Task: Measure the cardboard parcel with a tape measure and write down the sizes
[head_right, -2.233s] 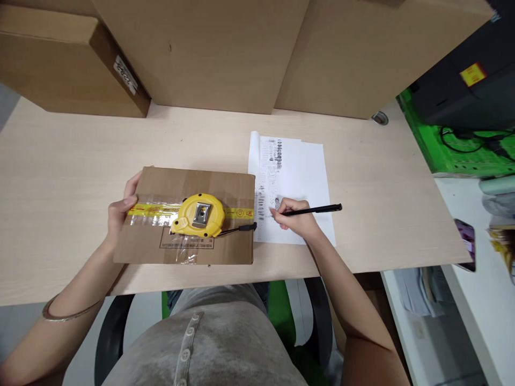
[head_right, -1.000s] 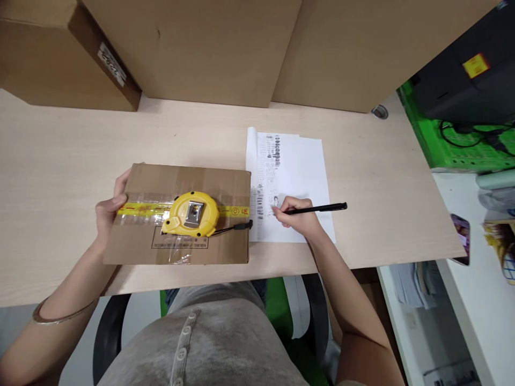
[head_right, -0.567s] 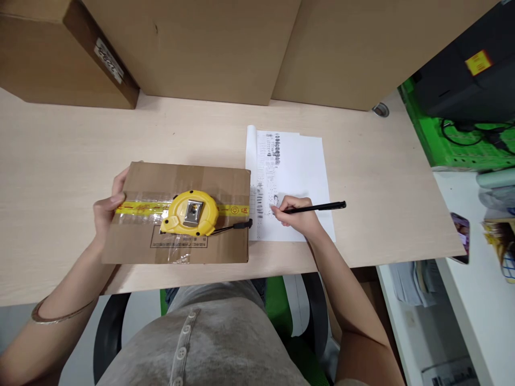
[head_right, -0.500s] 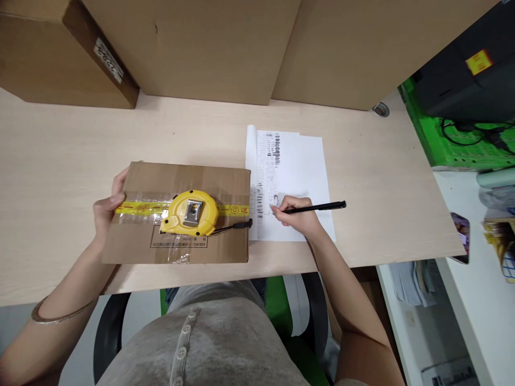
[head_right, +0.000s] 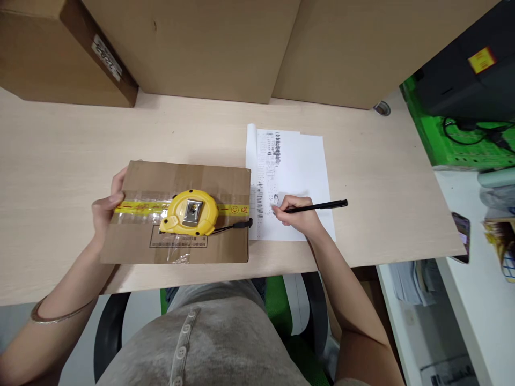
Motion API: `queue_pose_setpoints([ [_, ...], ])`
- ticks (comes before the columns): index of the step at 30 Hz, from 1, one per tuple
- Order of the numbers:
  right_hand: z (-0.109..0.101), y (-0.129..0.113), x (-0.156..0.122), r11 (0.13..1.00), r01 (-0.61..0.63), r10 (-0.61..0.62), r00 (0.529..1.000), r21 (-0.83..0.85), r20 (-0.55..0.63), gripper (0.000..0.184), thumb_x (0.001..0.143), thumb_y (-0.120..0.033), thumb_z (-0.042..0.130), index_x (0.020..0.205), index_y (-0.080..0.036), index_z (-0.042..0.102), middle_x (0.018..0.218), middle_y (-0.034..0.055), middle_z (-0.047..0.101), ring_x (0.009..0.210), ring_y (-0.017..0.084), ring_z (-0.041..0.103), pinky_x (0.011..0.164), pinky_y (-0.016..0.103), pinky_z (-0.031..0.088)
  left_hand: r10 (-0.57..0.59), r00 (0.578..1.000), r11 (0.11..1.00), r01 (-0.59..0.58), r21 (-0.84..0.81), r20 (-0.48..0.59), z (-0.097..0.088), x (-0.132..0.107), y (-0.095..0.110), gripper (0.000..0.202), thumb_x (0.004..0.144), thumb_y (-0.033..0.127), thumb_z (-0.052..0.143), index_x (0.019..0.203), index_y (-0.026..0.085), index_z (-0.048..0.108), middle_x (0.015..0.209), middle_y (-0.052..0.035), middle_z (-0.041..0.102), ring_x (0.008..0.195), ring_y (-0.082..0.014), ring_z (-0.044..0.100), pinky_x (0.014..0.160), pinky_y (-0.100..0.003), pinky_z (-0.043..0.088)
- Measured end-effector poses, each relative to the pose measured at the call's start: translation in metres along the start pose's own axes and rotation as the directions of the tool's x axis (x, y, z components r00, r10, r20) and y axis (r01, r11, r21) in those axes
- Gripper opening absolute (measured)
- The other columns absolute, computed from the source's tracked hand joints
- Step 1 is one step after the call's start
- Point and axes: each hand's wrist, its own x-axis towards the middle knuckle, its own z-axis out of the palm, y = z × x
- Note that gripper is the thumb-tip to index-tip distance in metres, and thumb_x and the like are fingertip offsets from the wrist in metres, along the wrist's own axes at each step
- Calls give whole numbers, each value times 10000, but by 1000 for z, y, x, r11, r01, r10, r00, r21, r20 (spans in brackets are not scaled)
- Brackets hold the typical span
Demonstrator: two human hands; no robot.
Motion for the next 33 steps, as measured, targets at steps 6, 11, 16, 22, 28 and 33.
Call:
queue_pose_setpoints([
  [6,0,1,0,1000,2,-2,1000,11,3,434,780,-388,851,544,-243,516,441,-26,568,396,112,480,440,282,378,12,999,1000,-13,24,33,-5,1,-3,552,755,447,699,1306,406,705,1459,26,623,1472,-405,413,1055,-474,511],
  [11,-2,2,0,1000,9,-9,1000,14,-17,403,780,-347,826,547,-244,512,439,-26,571,383,111,474,430,278,370,19,999,1000,-19,11,34,-6,1,-3,549,765,437,712,1312,390,705,1457,19,624,1445,-411,439,1051,-481,519],
  [16,-1,0,-1,999,33,-33,999,-1,-31,386,787,-321,819,547,-241,528,434,-27,561,385,108,469,420,269,341,27,999,1000,-27,5,42,-5,0,-4,559,775,445,702,1330,377,695,1478,19,615,1461,-408,422,1070,-480,505],
  [22,5,0,0,1000,13,-13,1000,-3,15,401,792,-363,833,553,-240,536,439,-21,564,388,117,481,418,272,363,-6,1000,1000,6,-2,31,-5,1,-2,567,742,452,731,1307,400,704,1488,36,608,1478,-402,410,1066,-471,502],
  [28,4,2,2,1000,-5,5,999,-4,34,404,787,-370,829,555,-239,525,449,-23,562,391,113,482,421,269,359,-30,1000,999,30,-24,-2,-4,1,1,560,700,441,768,1257,399,735,1447,33,634,1449,-406,442,1055,-474,506],
  [33,5,2,2,1000,-16,16,999,-21,40,403,784,-377,823,562,-242,515,446,-26,557,393,110,473,432,267,350,-40,999,999,39,-31,-21,-1,1,2,562,665,452,776,1226,411,752,1446,40,642,1464,-402,428,1050,-472,511],
])
